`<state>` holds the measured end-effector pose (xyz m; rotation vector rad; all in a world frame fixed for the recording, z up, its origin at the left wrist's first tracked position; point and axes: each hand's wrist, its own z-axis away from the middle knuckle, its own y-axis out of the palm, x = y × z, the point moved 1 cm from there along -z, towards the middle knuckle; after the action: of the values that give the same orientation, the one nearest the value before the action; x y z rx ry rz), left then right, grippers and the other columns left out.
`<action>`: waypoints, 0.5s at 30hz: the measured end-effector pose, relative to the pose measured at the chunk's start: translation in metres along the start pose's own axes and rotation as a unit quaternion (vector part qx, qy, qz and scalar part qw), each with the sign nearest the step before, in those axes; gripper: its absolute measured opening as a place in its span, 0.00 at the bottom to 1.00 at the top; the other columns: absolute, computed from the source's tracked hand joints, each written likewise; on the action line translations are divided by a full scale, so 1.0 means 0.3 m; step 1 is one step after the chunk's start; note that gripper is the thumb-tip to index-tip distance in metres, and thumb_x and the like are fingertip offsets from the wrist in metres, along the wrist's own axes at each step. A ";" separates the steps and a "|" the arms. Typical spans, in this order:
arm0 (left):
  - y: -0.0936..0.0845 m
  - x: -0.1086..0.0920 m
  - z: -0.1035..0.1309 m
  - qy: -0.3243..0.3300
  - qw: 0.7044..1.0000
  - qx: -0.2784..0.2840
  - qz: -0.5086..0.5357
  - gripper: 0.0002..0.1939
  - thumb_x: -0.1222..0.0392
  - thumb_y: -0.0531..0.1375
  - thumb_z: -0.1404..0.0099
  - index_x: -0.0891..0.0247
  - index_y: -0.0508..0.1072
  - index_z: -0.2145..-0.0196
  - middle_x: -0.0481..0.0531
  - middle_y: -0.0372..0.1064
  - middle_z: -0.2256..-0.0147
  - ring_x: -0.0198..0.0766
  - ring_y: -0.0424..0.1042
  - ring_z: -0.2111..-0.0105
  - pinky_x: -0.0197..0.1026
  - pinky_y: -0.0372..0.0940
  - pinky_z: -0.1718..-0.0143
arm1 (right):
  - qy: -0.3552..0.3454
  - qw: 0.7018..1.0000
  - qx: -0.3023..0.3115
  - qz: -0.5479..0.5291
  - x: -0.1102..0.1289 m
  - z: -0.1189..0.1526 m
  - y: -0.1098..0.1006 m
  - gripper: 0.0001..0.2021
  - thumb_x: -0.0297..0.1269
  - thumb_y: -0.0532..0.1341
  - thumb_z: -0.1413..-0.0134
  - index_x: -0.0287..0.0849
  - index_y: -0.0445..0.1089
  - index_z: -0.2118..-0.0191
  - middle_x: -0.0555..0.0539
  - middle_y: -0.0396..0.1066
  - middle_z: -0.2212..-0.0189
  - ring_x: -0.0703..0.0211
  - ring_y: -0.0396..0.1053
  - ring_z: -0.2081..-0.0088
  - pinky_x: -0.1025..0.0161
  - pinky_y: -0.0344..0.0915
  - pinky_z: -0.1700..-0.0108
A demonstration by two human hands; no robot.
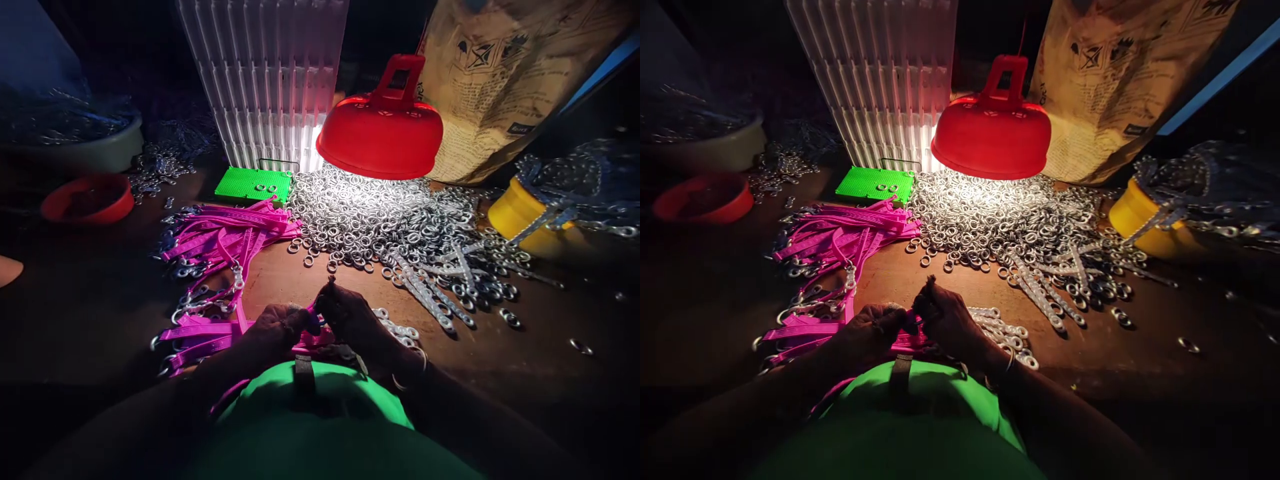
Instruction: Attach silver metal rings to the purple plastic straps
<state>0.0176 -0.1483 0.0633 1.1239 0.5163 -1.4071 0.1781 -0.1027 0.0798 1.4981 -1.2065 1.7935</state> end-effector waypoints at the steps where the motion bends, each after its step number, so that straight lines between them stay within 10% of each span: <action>1: 0.001 -0.003 0.001 -0.018 1.000 0.009 0.013 0.24 0.40 0.62 0.44 0.68 0.74 0.72 0.41 0.48 0.85 0.27 0.46 0.83 0.35 0.44 0.80 | 0.010 1.000 0.000 -0.010 0.001 0.000 -0.002 0.16 0.46 0.48 0.37 0.40 0.58 0.72 0.51 0.60 0.78 0.67 0.55 0.77 0.68 0.54 0.75; 8: -0.036 -0.070 0.029 -0.081 0.996 0.037 0.017 0.22 0.42 0.63 0.45 0.68 0.70 0.75 0.41 0.48 0.85 0.26 0.44 0.85 0.36 0.40 0.81 | -0.053 0.971 0.179 0.149 0.056 0.064 -0.032 0.07 0.37 0.53 0.39 0.39 0.60 0.60 0.46 0.66 0.68 0.64 0.57 0.71 0.65 0.55 0.69; 15: -0.026 -0.055 0.042 -0.137 0.988 0.072 -0.023 0.27 0.37 0.63 0.50 0.65 0.63 0.83 0.40 0.45 0.88 0.25 0.43 0.87 0.35 0.36 0.83 | 0.038 0.965 0.213 0.147 0.073 0.145 -0.016 0.08 0.38 0.50 0.37 0.40 0.61 0.59 0.47 0.66 0.71 0.64 0.55 0.74 0.64 0.49 0.73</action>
<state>0.0036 -0.1490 0.0805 1.0145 0.2482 -1.6298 0.1981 -0.1413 0.1021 1.5110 -1.0958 2.4082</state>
